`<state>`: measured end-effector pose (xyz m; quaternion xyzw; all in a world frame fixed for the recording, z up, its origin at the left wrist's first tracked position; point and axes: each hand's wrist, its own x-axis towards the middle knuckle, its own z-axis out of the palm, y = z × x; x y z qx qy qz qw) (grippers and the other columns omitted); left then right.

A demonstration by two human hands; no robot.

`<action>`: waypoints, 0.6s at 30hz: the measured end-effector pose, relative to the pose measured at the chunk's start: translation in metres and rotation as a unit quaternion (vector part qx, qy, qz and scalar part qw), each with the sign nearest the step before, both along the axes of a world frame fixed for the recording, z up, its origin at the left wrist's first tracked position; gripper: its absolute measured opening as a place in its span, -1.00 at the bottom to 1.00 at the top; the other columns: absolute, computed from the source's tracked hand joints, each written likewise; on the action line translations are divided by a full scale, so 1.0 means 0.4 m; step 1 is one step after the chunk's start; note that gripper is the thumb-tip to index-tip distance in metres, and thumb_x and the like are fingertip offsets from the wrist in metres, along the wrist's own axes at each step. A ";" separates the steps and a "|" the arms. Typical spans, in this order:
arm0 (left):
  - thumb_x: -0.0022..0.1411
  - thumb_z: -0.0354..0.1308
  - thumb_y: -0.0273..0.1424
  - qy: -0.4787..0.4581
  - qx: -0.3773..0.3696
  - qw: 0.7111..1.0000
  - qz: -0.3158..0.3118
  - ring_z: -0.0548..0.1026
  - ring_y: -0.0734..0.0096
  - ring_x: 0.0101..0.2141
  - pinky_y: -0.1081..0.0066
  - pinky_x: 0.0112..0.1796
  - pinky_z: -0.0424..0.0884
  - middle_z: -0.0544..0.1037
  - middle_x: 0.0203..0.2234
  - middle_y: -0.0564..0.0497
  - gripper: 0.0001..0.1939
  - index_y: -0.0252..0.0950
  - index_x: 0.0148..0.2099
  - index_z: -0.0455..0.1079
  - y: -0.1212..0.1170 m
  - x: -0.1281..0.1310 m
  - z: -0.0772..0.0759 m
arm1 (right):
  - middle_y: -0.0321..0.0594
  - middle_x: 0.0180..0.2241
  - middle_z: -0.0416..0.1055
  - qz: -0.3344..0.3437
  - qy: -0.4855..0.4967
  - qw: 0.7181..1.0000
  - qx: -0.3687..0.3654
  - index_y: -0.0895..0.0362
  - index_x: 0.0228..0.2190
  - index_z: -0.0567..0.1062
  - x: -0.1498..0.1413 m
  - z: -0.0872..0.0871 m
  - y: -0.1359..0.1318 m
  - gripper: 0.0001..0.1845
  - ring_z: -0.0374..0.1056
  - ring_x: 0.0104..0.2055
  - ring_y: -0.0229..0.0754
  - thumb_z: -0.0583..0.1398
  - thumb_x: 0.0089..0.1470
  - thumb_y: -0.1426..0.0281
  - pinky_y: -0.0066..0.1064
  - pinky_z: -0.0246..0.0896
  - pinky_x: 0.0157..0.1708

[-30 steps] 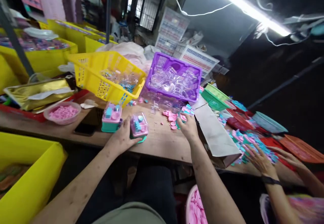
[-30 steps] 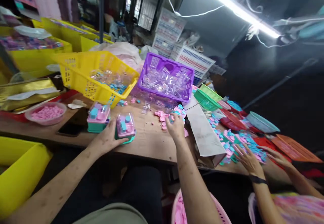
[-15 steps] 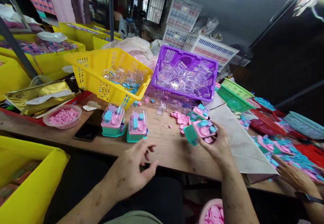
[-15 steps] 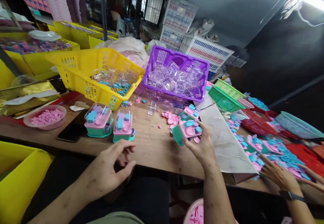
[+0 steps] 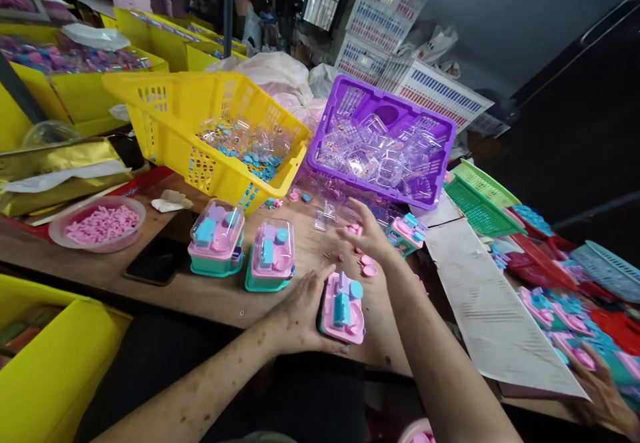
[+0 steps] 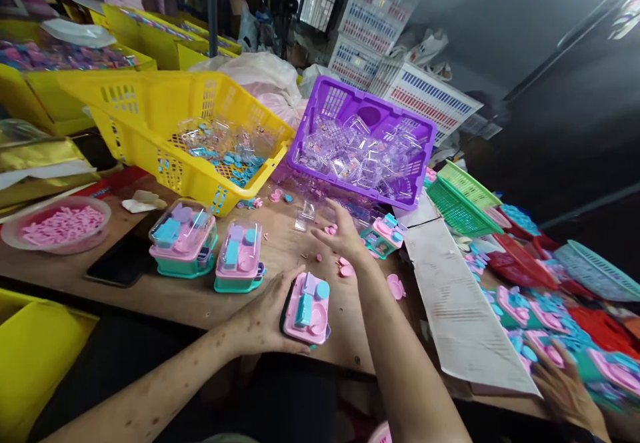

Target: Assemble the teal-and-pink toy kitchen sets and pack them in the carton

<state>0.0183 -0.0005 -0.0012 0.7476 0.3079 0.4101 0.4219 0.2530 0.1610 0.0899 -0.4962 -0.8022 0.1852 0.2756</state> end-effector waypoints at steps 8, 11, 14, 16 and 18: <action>-0.01 0.72 -0.01 -0.014 0.028 1.000 0.001 0.28 -0.43 0.50 -0.36 0.47 0.23 0.26 0.51 -0.39 0.46 -0.13 0.65 -0.14 0.001 0.005 -0.003 | 0.06 0.17 0.56 0.008 -0.097 0.994 0.049 0.03 0.00 0.64 -0.024 -0.051 0.138 -0.65 0.33 0.42 0.27 0.30 0.34 0.09 0.44 -0.04 0.52; 0.00 0.71 0.01 -0.027 0.034 0.999 0.000 0.33 -0.41 0.47 -0.34 0.46 0.25 0.31 0.47 -0.38 0.39 -0.15 0.62 -0.06 0.004 0.003 0.004 | 0.06 0.15 0.54 0.043 -0.116 0.991 0.042 0.04 0.03 0.61 -0.007 -0.044 0.108 -0.65 0.41 0.32 0.17 0.31 0.33 0.12 0.22 0.23 0.44; -0.03 0.73 -0.01 -0.033 0.027 0.999 -0.001 0.34 -0.39 0.46 -0.31 0.46 0.26 0.33 0.46 -0.35 0.39 -0.13 0.61 -0.03 0.007 0.000 0.007 | 0.11 0.29 0.44 0.063 -0.124 0.990 0.029 0.06 0.14 0.56 -0.031 -0.055 0.101 -0.48 0.33 0.41 0.18 0.43 0.22 0.15 0.18 0.24 0.45; -0.06 0.74 -0.04 -0.034 0.024 0.999 -0.004 0.34 -0.39 0.46 -0.30 0.46 0.26 0.33 0.45 -0.34 0.40 -0.12 0.61 -0.02 0.008 -0.001 0.006 | 0.09 0.28 0.43 0.071 -0.121 0.990 0.022 0.05 0.16 0.54 -0.057 -0.061 0.101 -0.44 0.32 0.42 0.17 0.45 0.19 0.21 0.19 0.24 0.46; -0.08 0.75 -0.06 -0.037 0.026 0.999 -0.007 0.34 -0.39 0.46 -0.30 0.45 0.27 0.34 0.45 -0.34 0.42 -0.12 0.61 -0.02 0.008 -0.001 0.006 | 0.05 0.21 0.45 0.072 -0.110 0.991 0.019 0.05 0.14 0.55 -0.075 -0.054 0.091 -0.47 0.35 0.39 0.16 0.46 0.18 0.24 0.21 0.29 0.44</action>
